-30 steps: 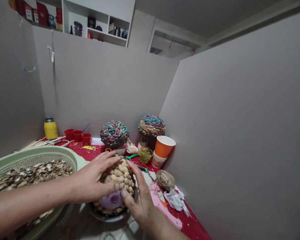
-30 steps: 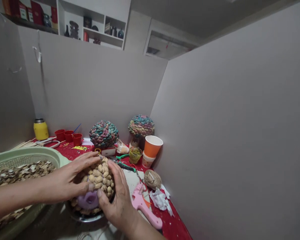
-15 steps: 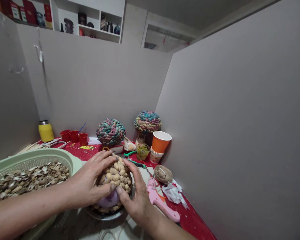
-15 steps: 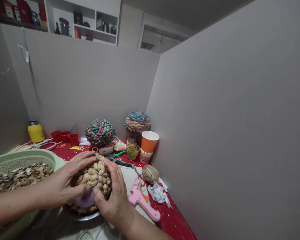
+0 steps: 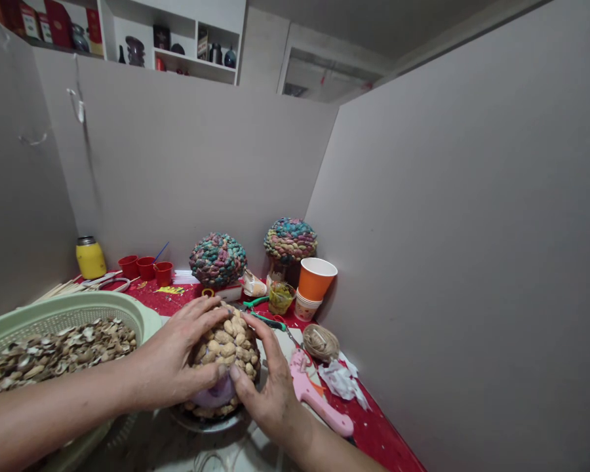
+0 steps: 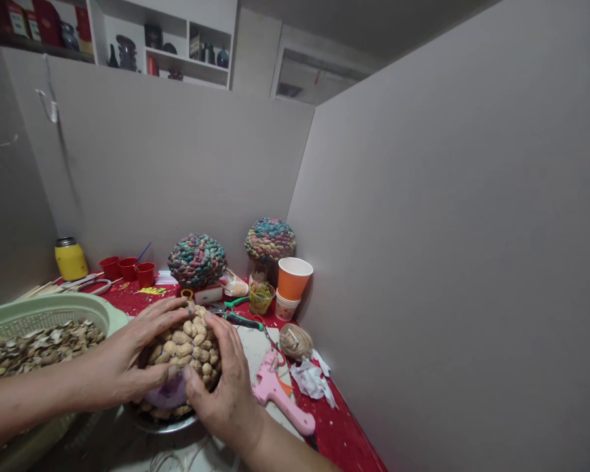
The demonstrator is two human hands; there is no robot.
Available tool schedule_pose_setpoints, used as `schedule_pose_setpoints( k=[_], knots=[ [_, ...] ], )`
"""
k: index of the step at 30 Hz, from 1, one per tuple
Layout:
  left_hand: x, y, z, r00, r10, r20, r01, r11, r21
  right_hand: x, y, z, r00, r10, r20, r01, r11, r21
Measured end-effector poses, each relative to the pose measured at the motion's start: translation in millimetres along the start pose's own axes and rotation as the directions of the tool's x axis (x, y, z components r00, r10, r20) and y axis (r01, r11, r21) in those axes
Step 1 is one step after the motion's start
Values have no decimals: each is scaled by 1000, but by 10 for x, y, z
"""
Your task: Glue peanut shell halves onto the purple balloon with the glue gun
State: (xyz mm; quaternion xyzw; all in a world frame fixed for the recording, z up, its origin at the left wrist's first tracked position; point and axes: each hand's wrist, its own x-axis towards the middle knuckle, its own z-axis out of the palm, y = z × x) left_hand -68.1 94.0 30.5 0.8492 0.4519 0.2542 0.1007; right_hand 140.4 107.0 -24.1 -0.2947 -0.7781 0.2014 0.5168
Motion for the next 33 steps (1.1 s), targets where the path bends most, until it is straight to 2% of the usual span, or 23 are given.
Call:
schedule_pose_setpoints(
  k=[7,11,14,21,27,33],
  knots=[
    [18,87,-171,992,-50,118,54,998,-30,-10,6,-20,1000,-2,13,1,999,34],
    [40,151,-227,988,-83,134,88,996,-35,-24,45,-25,1000,0,-1,0,992,125],
    [36,145,-214,985,-88,148,92,995,-22,-34,58,-20,1000,30,-7,-29,991,130],
    [-15,16,-76,1000,-15,12,16,999,-41,-45,45,-24,999,38,-6,-37,993,111],
    [-14,-19,-28,1000,13,-3,-13,999,-31,-27,60,-12,1000,24,-6,-24,994,110],
    [-14,34,-75,1000,27,11,-26,999,-30,-27,70,-17,1000,24,-13,-22,995,95]
  ],
)
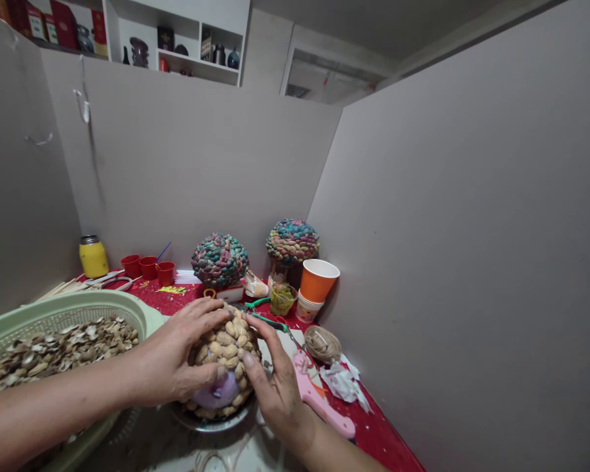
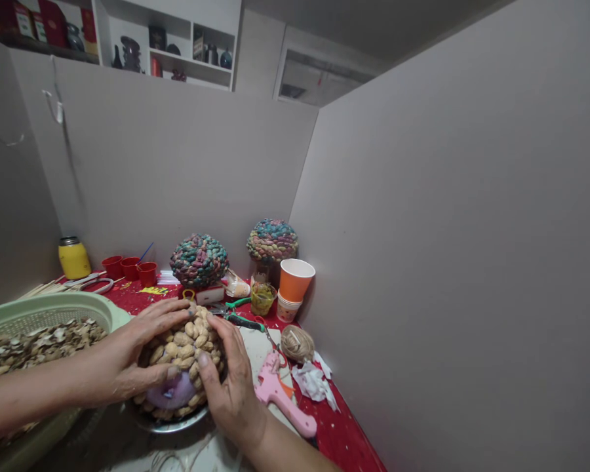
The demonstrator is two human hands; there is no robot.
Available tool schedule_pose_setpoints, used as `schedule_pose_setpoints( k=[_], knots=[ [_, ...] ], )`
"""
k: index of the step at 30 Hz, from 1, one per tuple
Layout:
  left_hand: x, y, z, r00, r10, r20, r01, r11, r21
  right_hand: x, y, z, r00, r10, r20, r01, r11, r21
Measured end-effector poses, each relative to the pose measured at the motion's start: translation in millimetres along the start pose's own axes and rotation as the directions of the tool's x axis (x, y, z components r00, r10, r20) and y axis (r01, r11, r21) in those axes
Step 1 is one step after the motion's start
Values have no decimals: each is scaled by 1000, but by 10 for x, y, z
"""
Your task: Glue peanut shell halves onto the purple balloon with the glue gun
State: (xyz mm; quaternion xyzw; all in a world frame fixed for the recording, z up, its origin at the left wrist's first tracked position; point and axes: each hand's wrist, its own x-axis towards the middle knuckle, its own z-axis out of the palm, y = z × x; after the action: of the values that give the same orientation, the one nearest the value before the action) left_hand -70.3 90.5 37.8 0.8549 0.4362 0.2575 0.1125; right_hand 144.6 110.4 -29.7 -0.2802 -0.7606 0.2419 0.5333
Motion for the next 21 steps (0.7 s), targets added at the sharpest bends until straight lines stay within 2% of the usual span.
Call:
schedule_pose_setpoints(
  k=[3,6,12,14,16,18,21],
  knots=[
    [24,49,-63,999,-25,41,25,1000,4,1,-4,-3,1000,4,-3,-4,1000,-2],
    [45,124,-157,992,-98,76,100,995,-26,-4,5,-2,1000,13,2,-13,1000,2],
    [-70,384,-415,968,-227,-108,207,964,-169,68,35,-43,993,88,-77,-85,996,38],
    [-147,490,-478,949,-269,-164,227,945,-233,134,-35,-92,991,98,-94,-92,994,63],
    [-219,591,-497,936,-285,-209,206,920,-333,181,-180,-161,994,58,-98,-50,996,76],
    [-276,683,-458,939,-281,-198,146,847,-512,176,-375,-236,997,-24,-75,28,998,61],
    [-352,818,-290,968,-236,-81,91,636,-766,41,-663,-323,988,-150,45,150,989,11]
  ],
)
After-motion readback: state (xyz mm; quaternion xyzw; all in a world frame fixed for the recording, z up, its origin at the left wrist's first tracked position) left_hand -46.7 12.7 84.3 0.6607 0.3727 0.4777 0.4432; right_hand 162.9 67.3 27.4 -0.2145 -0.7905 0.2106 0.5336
